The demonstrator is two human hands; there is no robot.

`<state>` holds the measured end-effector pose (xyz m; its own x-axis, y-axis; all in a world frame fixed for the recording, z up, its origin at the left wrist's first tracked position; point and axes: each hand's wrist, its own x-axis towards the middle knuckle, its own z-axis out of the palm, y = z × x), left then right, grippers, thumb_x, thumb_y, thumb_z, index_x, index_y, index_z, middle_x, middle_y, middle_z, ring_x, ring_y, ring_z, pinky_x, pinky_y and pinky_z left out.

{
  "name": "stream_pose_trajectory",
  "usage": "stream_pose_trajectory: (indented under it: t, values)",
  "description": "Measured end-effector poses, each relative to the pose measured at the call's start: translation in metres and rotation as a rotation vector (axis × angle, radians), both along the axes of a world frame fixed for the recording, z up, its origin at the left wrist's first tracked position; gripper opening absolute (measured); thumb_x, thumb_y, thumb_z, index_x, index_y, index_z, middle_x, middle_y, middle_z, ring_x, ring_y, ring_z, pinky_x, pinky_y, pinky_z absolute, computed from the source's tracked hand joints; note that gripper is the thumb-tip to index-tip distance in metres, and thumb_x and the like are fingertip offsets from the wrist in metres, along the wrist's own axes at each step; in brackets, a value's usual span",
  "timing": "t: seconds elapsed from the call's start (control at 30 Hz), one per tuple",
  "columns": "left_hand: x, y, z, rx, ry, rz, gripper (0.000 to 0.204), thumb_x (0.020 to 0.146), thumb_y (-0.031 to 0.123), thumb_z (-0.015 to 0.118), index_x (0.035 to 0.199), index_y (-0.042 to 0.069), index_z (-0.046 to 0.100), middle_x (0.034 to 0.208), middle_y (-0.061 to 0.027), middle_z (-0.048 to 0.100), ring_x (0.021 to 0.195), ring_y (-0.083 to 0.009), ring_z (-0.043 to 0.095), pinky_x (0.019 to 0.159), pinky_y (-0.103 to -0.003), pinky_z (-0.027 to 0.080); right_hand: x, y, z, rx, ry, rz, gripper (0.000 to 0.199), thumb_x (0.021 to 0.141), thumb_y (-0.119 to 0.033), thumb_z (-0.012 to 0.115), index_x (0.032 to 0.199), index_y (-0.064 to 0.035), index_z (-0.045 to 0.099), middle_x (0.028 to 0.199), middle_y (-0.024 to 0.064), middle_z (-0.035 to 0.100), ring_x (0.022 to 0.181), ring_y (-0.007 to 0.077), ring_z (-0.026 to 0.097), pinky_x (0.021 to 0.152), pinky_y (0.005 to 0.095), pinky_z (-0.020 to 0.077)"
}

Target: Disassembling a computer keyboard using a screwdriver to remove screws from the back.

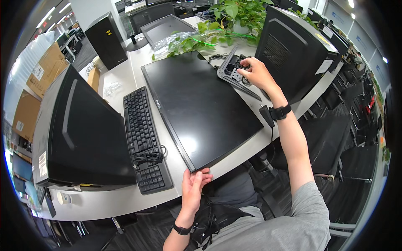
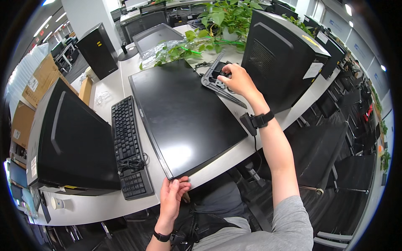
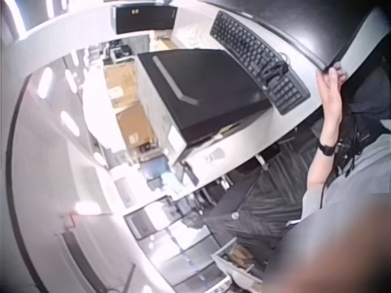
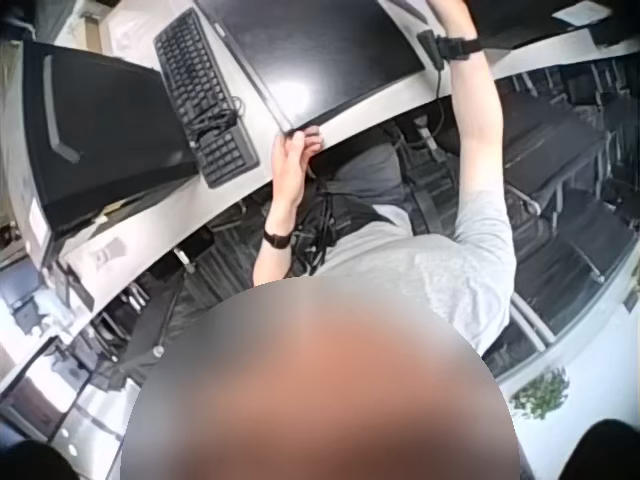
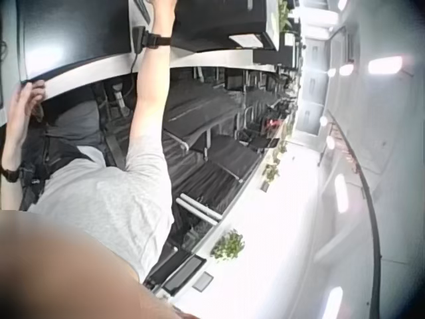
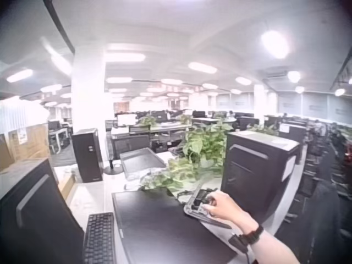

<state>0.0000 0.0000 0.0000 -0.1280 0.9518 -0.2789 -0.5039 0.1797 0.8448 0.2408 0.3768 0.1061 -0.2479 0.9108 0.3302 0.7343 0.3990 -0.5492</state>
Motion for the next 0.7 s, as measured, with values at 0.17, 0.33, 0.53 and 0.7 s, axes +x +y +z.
stream_pose_trajectory:
  t: [0.17, 0.33, 0.53, 0.7]
  values:
    - [0.002, 0.017, -0.001, -0.026, 0.019, 0.084, 0.029, 0.115, 0.024, 0.056, 0.127, -0.003, 0.058, 0.118, -0.0194, 0.074, 0.101, -0.0199, 0.074, 0.091, -0.031, 0.061, 0.008, -0.048, 0.006, -0.056, -0.103, 0.108, 0.040, 0.094, -0.031, 0.081, 0.116, 0.0021, 0.074, 0.107, 0.0156, 0.074, 0.095, 0.0269, 0.071, 0.085, 0.0389, 0.0572]
    - [0.010, 0.021, -0.003, 0.004, 0.024, 0.151, 0.028, 0.115, 0.022, 0.057, 0.120, -0.006, 0.055, 0.115, -0.0239, 0.074, 0.098, -0.0239, 0.077, 0.088, -0.033, 0.062, 0.015, -0.093, -0.010, -0.219, -0.174, 0.207, 0.047, 0.095, -0.038, 0.081, 0.120, 0.0003, 0.072, 0.114, 0.0165, 0.073, 0.103, 0.0295, 0.071, 0.090, 0.0399, 0.0562]
    - [0.002, 0.039, -0.005, 0.012, 0.047, 0.195, 0.028, 0.115, 0.022, 0.057, 0.120, -0.006, 0.056, 0.113, -0.0231, 0.075, 0.097, -0.0234, 0.076, 0.087, -0.032, 0.063, 0.012, -0.115, -0.028, -0.180, -0.057, 0.203, 0.040, 0.096, -0.035, 0.079, 0.118, -0.0019, 0.072, 0.118, 0.0136, 0.071, 0.104, 0.0330, 0.071, 0.090, 0.0423, 0.0563]
    - [-0.023, 0.059, -0.004, 0.012, 0.091, 0.231, 0.030, 0.116, 0.024, 0.054, 0.116, -0.005, 0.062, 0.111, -0.0172, 0.076, 0.094, -0.0161, 0.074, 0.086, -0.026, 0.062, 0.010, -0.125, -0.039, -0.010, 0.131, 0.253, 0.025, 0.098, -0.024, 0.076, 0.108, -0.0012, 0.071, 0.111, 0.0135, 0.071, 0.101, 0.0344, 0.069, 0.088, 0.0419, 0.0548]
